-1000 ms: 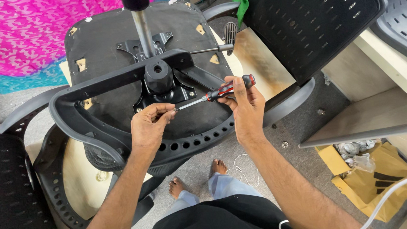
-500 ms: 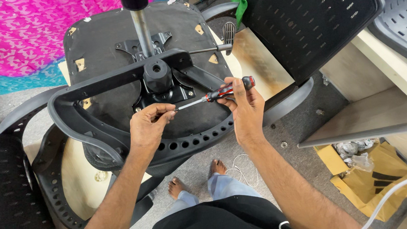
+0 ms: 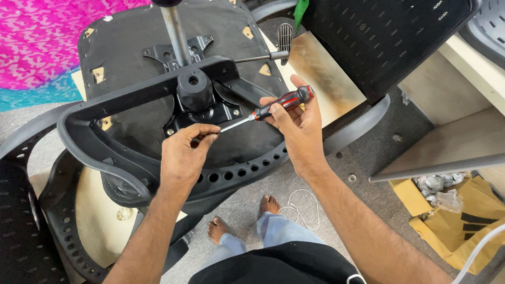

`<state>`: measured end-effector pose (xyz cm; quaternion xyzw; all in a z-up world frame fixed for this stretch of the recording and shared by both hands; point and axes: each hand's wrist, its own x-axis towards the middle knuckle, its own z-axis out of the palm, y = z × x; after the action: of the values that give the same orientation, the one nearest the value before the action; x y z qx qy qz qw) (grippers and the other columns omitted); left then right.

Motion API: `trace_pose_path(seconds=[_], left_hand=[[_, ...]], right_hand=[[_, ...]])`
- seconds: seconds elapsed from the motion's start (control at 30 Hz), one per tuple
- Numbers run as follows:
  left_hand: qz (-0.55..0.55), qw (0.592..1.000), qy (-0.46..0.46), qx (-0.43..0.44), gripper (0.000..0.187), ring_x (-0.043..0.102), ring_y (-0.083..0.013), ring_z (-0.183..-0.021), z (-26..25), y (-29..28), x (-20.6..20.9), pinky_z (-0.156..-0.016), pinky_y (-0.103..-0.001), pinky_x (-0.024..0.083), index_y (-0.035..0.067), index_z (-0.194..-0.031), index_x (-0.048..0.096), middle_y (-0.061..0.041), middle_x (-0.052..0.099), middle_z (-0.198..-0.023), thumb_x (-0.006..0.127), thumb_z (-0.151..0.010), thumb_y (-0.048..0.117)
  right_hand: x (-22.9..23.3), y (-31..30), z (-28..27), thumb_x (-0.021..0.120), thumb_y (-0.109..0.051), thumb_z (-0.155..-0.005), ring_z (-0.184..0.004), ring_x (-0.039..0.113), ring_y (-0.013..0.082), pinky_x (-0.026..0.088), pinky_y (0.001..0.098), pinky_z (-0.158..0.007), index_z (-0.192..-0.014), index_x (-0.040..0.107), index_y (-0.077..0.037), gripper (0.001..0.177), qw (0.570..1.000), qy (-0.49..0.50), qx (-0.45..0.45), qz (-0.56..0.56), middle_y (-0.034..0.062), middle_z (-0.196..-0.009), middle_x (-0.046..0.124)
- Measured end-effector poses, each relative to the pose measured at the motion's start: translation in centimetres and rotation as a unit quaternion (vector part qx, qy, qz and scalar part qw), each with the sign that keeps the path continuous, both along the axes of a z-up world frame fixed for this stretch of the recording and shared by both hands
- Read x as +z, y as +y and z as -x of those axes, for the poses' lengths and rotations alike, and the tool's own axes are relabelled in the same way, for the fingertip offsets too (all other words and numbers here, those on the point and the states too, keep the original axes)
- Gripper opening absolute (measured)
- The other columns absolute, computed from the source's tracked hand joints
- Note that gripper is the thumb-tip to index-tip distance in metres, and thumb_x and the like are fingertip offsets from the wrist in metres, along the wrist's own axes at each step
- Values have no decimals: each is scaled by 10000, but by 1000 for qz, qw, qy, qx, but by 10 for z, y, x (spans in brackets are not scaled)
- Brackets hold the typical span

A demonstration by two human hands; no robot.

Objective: The person assembles an office chair by attaching the seat base to the central gas lift column. They use a screwdriver to tighten screws and secure the base in place.

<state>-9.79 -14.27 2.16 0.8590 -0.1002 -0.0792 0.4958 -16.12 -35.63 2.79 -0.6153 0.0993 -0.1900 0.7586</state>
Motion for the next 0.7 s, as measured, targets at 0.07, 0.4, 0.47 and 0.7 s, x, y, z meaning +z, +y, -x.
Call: trace_pose_path(seconds=[0.07, 0.4, 0.47, 0.7], left_hand=[[-68, 995, -68, -6, 191, 692, -170, -763, 2, 0, 6, -716, -295, 538, 193, -1066, 820, -65, 732, -889, 774, -881, 199], [-100, 969, -220, -46, 173, 713, -210, -826, 15, -9, 18, -713, -331, 573, 184, -1040, 787, -28, 743, -936, 760, -870, 173], [-99, 970, -215, -52, 179, 711, -209, -807, 14, -11, 18, -700, -331, 571, 179, -1041, 789, -35, 741, -926, 763, -864, 167], [-105, 970, -211, -59, 197, 715, -207, -802, 13, -17, 19, -702, -330, 573, 184, -1052, 783, -37, 741, -935, 774, -856, 174]], right_hand=[[-1, -1, -2, 623, -82, -1006, -1077, 705, 188, 609, 359, -984, -1521, 334, -52, 592, 1000, 4, -8, -26, 183, -1199, 707], [-10, -7, -2, 660, -127, -994, -1067, 718, 191, 628, 335, -931, -1489, 357, -43, 586, 998, 8, -41, -39, 163, -1151, 704], [-10, -7, -1, 662, -131, -1001, -1065, 713, 187, 625, 330, -923, -1493, 360, -42, 584, 998, 11, -49, -29, 164, -1152, 708], [-4, -10, 1, 646, -160, -1001, -1043, 732, 192, 646, 325, -914, -1478, 349, -37, 575, 998, 8, -64, -6, 161, -1109, 723]])
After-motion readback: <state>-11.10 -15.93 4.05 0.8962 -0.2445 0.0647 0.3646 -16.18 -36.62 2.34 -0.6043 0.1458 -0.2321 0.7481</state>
